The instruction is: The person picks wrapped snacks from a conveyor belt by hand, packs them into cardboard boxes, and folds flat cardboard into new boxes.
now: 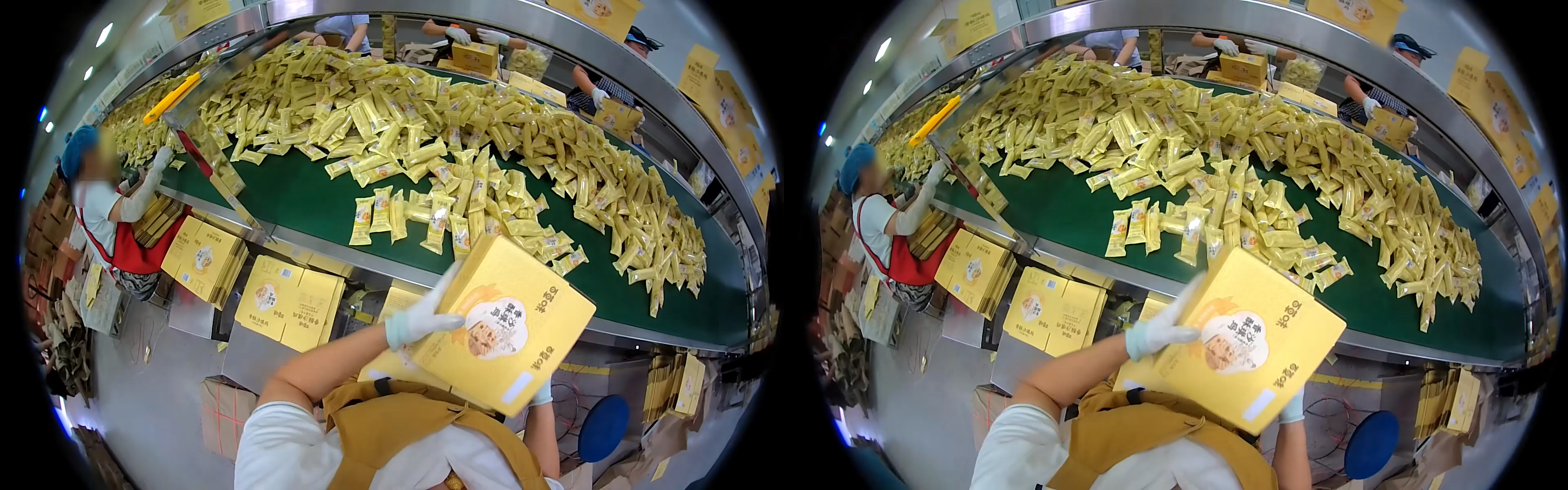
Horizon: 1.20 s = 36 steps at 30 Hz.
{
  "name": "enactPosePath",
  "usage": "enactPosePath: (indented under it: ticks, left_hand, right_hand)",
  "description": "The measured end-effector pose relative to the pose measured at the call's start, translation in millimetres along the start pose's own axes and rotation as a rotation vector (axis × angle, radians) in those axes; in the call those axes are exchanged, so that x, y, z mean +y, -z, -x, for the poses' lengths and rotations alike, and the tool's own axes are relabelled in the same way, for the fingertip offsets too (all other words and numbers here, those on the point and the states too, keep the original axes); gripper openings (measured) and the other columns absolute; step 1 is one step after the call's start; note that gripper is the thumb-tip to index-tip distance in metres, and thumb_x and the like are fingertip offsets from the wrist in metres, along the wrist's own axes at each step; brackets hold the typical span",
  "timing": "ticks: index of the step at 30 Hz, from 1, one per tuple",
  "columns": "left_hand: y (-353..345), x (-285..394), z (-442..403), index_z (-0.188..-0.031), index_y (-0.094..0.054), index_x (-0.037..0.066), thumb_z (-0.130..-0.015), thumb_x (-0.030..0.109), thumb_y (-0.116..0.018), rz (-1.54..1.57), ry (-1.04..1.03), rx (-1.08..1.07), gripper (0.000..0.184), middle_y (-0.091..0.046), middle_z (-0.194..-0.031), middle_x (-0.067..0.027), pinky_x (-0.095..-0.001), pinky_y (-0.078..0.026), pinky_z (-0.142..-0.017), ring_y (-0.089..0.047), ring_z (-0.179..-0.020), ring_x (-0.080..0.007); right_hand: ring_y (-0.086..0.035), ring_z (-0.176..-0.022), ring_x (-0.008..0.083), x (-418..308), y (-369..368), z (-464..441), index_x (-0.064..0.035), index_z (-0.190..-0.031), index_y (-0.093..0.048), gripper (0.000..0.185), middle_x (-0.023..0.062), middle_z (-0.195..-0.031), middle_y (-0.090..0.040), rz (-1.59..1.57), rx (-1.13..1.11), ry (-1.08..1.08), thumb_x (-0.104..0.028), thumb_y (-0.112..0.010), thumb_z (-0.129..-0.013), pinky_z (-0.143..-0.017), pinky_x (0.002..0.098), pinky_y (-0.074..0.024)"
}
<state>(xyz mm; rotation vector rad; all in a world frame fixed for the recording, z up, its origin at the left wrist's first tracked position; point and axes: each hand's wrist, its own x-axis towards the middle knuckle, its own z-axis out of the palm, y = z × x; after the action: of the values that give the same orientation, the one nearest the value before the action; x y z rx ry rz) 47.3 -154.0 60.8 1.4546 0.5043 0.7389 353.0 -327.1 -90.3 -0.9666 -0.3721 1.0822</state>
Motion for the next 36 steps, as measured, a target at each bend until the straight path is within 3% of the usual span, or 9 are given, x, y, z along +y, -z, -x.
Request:
enactPosePath:
  ticks: [4, 8, 13, 21, 22, 25, 31, 33, 36]
  left_hand:
    - [-14.7, -60.7, 48.6, -0.156, -0.029, 0.003, -0.104, 0.047, -0.044, 0.866, 0.376, -0.186, 0.069, -0.039, -0.155, -0.0175, -0.0392, -0.036, -0.117, -0.043, -0.141, -0.0275]
    - [-23.1, -103.4, 75.1, -0.153, -0.034, 0.003, -0.107, 0.053, -0.030, 0.698, 0.433, 0.025, 0.068, -0.048, -0.149, -0.0137, -0.0373, -0.043, -0.111, -0.052, -0.133, -0.0246]
    - [1.3, -119.6, 79.6, -0.152, -0.038, 0.009, -0.107, 0.057, -0.025, 0.724, 0.649, 0.194, 0.067, -0.054, -0.143, -0.0100, -0.0370, -0.047, -0.108, -0.056, -0.127, -0.0227]
    - [-18.8, -140.9, 94.7, -0.151, -0.040, 0.005, -0.109, 0.052, -0.020, 0.589, 0.752, 0.334, 0.066, -0.053, -0.144, -0.0093, -0.0334, -0.042, -0.109, -0.052, -0.129, -0.0201]
    - [-15.0, -183.1, 90.3, -0.132, -0.056, 0.008, -0.108, 0.044, -0.031, 0.518, 0.702, 0.421, 0.050, -0.067, -0.122, -0.0109, -0.0379, -0.052, -0.093, -0.067, -0.105, -0.0249]
    - [5.1, -193.4, 73.9, -0.112, -0.060, 0.007, -0.105, 0.032, -0.035, -0.975, 0.483, 0.037, 0.036, -0.068, -0.113, -0.0214, -0.0469, -0.054, -0.085, -0.069, -0.096, -0.0358]
    - [12.0, -72.0, 51.7, -0.117, -0.061, 0.003, -0.101, 0.033, -0.044, -1.123, 0.210, 0.133, 0.039, -0.067, -0.109, -0.0263, -0.0490, -0.052, -0.088, -0.064, -0.105, -0.0428]
    - [5.8, -5.8, 44.3, -0.129, -0.057, 0.002, -0.099, 0.041, -0.050, -0.573, 0.608, 0.126, 0.050, -0.065, -0.117, -0.0274, -0.0465, -0.051, -0.094, -0.063, -0.111, -0.0423]
    - [0.3, 5.8, 53.1, -0.133, -0.054, -0.001, -0.096, 0.041, -0.059, -0.568, 0.476, 0.069, 0.057, -0.065, -0.122, -0.0264, -0.0430, -0.050, -0.095, -0.064, -0.112, -0.0391]
  right_hand:
    - [-0.058, -0.124, 0.0336, -91.8, -116.1, 40.9, 0.0036, -0.154, -0.021, 0.072, 0.0265, -0.141, -0.053, 0.991, -0.073, 0.274, -0.018, -0.060, -0.097, -0.101, 0.0419, -0.0484]
    - [-0.062, -0.111, 0.0493, -127.3, -187.4, 68.3, 0.0021, -0.156, -0.008, 0.078, 0.0356, -0.128, -0.058, 1.374, -0.165, 0.094, -0.007, -0.054, -0.094, -0.093, 0.0466, -0.0519]
    - [-0.059, -0.054, 0.0481, -87.5, -223.0, 74.4, 0.0116, -0.153, -0.001, 0.084, 0.0284, -0.063, -0.060, 1.784, -0.260, 0.236, -0.007, -0.052, -0.089, -0.054, 0.0553, -0.0499]
    - [-0.059, -0.052, 0.0448, -77.8, -199.0, 85.7, 0.0135, -0.153, -0.004, 0.085, 0.0257, -0.060, -0.060, 1.688, -0.240, 0.227, -0.002, -0.052, -0.085, -0.051, 0.0529, -0.0485]
    - [-0.060, -0.053, 0.0444, -73.3, -200.8, 81.5, 0.0144, -0.152, -0.003, 0.086, 0.0257, -0.061, -0.061, 1.714, -0.234, 0.242, -0.003, -0.053, -0.084, -0.052, 0.0520, -0.0495]
    - [-0.061, -0.053, 0.0430, -49.7, -203.7, 69.5, 0.0149, -0.152, -0.003, 0.088, 0.0238, -0.060, -0.062, 1.840, -0.249, 0.176, -0.006, -0.055, -0.084, -0.053, 0.0514, -0.0506]
    - [-0.062, -0.049, 0.0393, -44.0, -207.0, 65.9, 0.0172, -0.151, -0.007, 0.089, 0.0195, -0.059, -0.063, 1.898, -0.304, 0.156, -0.015, -0.057, -0.085, -0.051, 0.0507, -0.0513]
    - [-0.061, -0.050, 0.0403, -43.3, -203.6, 65.9, 0.0170, -0.150, -0.009, 0.085, 0.0209, -0.059, -0.062, 1.861, -0.288, 0.195, -0.017, -0.056, -0.088, -0.052, 0.0517, -0.0514]
    - [-0.060, -0.048, 0.0422, -42.6, -190.7, 62.3, 0.0128, -0.152, -0.011, 0.080, 0.0193, -0.057, -0.062, 1.783, -0.269, 0.198, -0.020, -0.054, -0.094, -0.050, 0.0534, -0.0502]
